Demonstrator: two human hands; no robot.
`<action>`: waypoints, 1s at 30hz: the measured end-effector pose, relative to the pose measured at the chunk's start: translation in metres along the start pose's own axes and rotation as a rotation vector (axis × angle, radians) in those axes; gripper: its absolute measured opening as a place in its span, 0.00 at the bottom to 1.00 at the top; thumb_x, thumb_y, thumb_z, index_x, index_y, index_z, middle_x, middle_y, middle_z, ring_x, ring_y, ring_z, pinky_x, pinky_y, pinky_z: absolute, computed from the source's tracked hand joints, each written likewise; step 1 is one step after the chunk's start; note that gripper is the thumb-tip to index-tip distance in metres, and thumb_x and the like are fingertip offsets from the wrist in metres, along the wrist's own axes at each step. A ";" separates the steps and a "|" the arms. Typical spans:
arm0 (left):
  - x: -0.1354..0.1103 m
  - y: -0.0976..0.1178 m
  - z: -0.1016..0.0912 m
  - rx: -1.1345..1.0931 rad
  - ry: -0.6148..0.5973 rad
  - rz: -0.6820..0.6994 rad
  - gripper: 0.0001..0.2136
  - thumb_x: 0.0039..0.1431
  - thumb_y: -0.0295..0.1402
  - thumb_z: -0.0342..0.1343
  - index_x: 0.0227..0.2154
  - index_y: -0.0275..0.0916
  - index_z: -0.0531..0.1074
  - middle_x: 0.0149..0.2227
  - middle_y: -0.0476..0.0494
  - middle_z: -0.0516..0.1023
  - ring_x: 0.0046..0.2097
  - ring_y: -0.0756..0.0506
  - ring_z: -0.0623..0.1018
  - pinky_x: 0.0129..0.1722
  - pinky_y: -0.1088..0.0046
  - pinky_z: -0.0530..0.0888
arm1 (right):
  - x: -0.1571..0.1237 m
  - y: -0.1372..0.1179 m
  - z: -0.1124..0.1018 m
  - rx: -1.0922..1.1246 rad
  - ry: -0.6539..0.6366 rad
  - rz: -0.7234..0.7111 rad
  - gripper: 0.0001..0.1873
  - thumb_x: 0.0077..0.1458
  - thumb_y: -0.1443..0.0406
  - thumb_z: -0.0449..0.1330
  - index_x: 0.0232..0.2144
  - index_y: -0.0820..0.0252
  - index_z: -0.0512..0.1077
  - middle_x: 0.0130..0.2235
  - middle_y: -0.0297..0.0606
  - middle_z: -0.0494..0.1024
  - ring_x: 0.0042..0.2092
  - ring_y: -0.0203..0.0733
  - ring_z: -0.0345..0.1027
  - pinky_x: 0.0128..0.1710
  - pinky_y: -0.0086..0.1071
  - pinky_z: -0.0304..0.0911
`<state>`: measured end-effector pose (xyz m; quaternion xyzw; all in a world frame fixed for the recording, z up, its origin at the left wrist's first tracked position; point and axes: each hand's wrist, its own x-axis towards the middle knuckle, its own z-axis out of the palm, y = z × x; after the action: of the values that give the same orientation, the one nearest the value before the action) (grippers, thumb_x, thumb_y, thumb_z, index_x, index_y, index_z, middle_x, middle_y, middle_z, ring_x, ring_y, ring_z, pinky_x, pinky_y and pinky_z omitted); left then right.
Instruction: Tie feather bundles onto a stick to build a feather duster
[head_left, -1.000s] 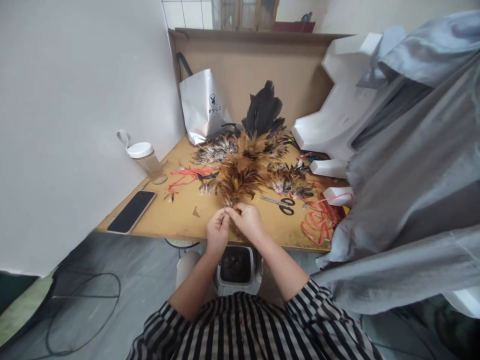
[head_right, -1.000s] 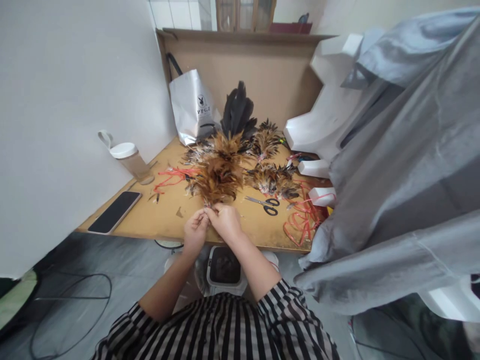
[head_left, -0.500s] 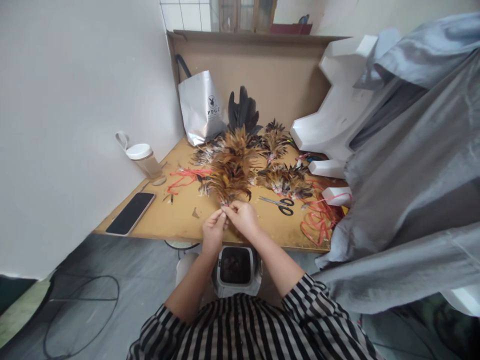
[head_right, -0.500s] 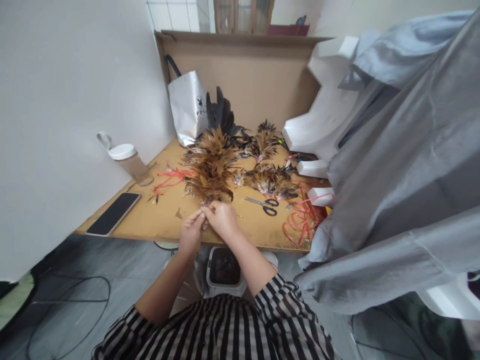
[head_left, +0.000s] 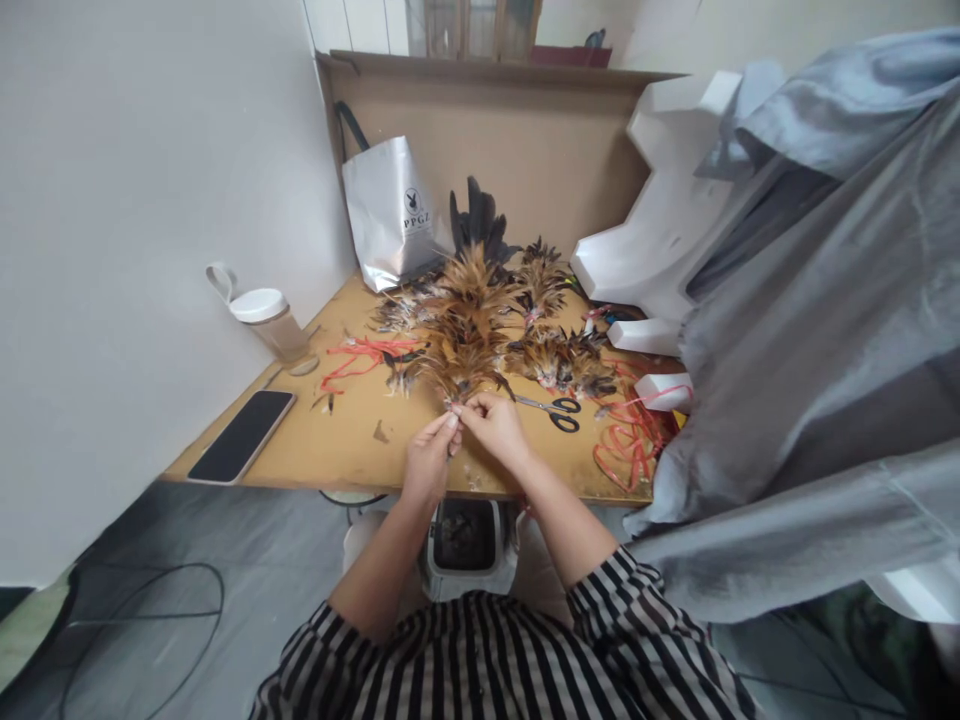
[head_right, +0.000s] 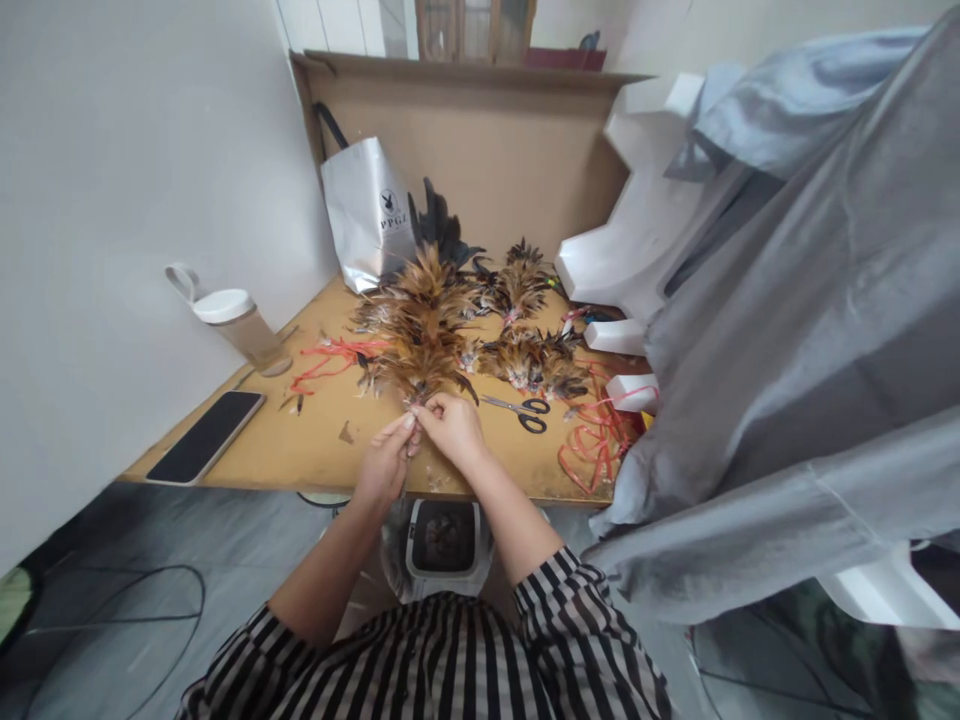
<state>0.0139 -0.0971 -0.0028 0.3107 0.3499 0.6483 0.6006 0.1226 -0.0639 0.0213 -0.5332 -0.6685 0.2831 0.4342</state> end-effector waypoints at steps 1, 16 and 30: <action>0.001 0.000 0.000 0.002 0.015 -0.012 0.12 0.44 0.35 0.62 0.30 0.32 0.75 0.23 0.50 0.69 0.24 0.56 0.64 0.22 0.80 0.57 | 0.001 0.000 0.000 0.038 -0.016 0.009 0.16 0.47 0.55 0.58 0.19 0.61 0.70 0.17 0.28 0.65 0.20 0.30 0.52 0.21 0.24 0.47; 0.029 0.004 -0.023 -0.231 0.167 -0.282 0.07 0.42 0.24 0.62 0.27 0.30 0.72 0.22 0.49 0.68 0.19 0.59 0.62 0.14 0.86 0.54 | 0.036 0.056 -0.057 -0.180 -0.090 0.127 0.16 0.48 0.58 0.55 0.17 0.63 0.71 0.16 0.30 0.66 0.20 0.32 0.56 0.21 0.25 0.49; 0.027 0.003 -0.022 -0.262 0.164 -0.267 0.06 0.43 0.23 0.61 0.27 0.30 0.71 0.22 0.49 0.67 0.19 0.59 0.62 0.14 0.87 0.55 | 0.108 0.063 -0.010 -0.722 0.079 0.255 0.16 0.53 0.65 0.52 0.45 0.63 0.65 0.42 0.50 0.74 0.43 0.46 0.69 0.40 0.33 0.59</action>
<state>-0.0079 -0.0717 -0.0130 0.1271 0.3485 0.6259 0.6860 0.1549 0.0559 0.0027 -0.7412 -0.6363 0.0602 0.2053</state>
